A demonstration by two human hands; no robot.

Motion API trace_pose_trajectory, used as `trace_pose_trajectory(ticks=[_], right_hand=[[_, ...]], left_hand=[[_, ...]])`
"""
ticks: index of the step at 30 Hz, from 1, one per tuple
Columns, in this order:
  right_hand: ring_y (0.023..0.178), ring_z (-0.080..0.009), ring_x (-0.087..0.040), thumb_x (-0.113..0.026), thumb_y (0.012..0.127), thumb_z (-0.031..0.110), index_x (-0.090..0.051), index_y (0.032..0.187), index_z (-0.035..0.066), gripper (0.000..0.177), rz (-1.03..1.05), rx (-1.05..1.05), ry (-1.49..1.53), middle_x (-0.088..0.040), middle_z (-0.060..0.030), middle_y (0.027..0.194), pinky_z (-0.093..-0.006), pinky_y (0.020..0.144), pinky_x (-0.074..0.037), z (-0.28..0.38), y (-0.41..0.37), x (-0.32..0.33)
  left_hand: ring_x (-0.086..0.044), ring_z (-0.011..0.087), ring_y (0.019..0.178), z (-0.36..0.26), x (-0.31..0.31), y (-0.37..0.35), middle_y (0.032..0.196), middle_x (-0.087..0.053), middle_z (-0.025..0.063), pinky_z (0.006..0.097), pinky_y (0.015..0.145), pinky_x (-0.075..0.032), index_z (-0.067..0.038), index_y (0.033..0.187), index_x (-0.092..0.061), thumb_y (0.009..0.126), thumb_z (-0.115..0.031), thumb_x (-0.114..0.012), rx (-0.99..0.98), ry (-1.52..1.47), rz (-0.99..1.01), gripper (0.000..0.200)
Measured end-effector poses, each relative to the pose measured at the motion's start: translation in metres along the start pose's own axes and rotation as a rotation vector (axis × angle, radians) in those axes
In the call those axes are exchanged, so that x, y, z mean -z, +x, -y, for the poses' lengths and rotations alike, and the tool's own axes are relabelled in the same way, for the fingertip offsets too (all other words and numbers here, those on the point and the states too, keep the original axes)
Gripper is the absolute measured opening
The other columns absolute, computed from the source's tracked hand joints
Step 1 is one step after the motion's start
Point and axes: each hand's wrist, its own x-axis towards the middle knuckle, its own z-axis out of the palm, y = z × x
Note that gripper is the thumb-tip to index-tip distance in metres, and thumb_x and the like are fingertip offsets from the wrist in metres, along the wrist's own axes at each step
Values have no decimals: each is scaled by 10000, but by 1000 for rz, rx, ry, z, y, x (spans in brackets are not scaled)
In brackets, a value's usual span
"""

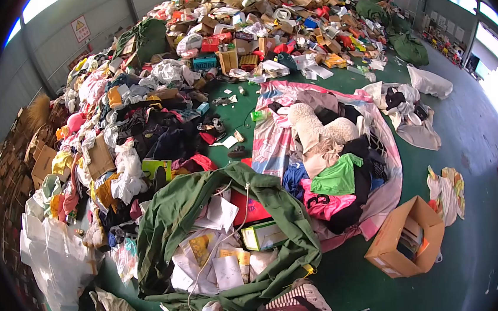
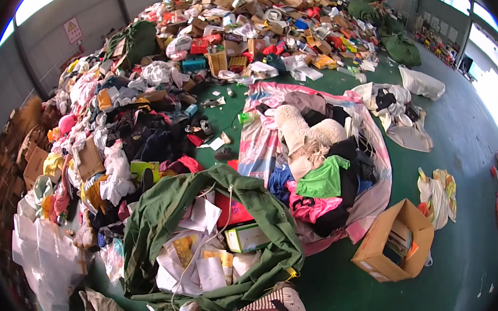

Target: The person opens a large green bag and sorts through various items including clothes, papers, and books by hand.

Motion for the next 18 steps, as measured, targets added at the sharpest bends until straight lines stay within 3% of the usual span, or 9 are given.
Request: trace_pose_trajectory(ticks=[3, 5, 6, 8, 9, 12, 13, 15, 18], right_hand=[[677, -286, -555, -518, 801, 238, -556, 850, 84, 166, -320, 137, -431, -585, -111, 829, -326, 573, -472, 145, 8, 125], [690, -304, -561, -536, 795, 244, -562, 858, 72, 185, -835, 356, -936, -592, -125, 841, -339, 593, -480, 317, -17, 210], [697, -313, -564, -544, 792, 247, -564, 861, 65, 196, -1158, 516, -1011, -596, -132, 848, -345, 602, -484, 433, -67, 232], [709, -330, -571, -562, 785, 253, -570, 869, 53, 217, -1621, 1053, -890, -603, -146, 860, -358, 622, -491, 640, -245, 190], [674, -309, -553, -611, 763, 285, -551, 850, 65, 244, -1651, 1928, -1087, -586, -109, 795, -392, 593, -474, 747, -316, 189], [745, -125, -551, -582, 790, 362, -544, 1093, 32, 451, -828, 2238, -52, -593, -27, 868, -252, 652, -444, 875, -515, -48], [738, -113, -550, -584, 798, 323, -552, 1083, 42, 402, -590, 2319, -66, -598, -22, 858, -244, 642, -444, 882, -545, -126], [723, -89, -547, -586, 813, 245, -568, 1063, 62, 310, -91, 2300, -398, -609, -12, 838, -229, 622, -446, 827, -506, -258], [701, -53, -543, -591, 837, 127, -592, 1033, 92, 200, 343, 1889, -839, -625, 2, 808, -207, 593, -448, 744, -374, -397]], left_hand=[[-577, 155, 655, -43, -82, -36, 800, -622, 52, 287, 575, -443, -85, 959, -564, 842, -191, -536, -131, -44, -64, 161], [-596, 166, 744, -35, -112, -37, 879, -634, 69, 294, 658, -457, -81, 1019, -555, 850, -224, -542, -127, -88, -44, 222], [-597, 171, 735, -29, -128, -41, 869, -632, 72, 302, 651, -466, -78, 1033, -556, 856, -224, -531, -137, -105, -85, 230], [-594, 168, 694, 5, -147, -42, 854, -630, 77, 298, 619, -472, -81, 1036, -556, 849, -217, -535, -67, -202, -188, 232], [-591, 166, 672, 19, -157, -52, 836, -627, 79, 294, 596, -474, -82, 1028, -556, 848, -207, -533, -12, -267, -252, 220], [-554, 167, 543, 108, -165, -57, 748, -600, 84, 289, 469, -452, -92, 995, -551, 834, -182, -527, 142, -330, -461, 185], [-533, 163, 491, 132, -173, -64, 729, -594, 80, 289, 414, -424, -93, 991, -545, 823, -180, -540, 143, -418, -562, 189], [-525, 163, 470, 165, -186, -82, 716, -590, 75, 284, 376, -395, -93, 987, -542, 819, -181, -550, 238, -580, -653, 191], [-531, 136, 622, 196, -204, -85, 758, -584, 53, 265, 560, -439, -65, 991, -590, 815, -177, -552, 275, -414, -679, 213]])
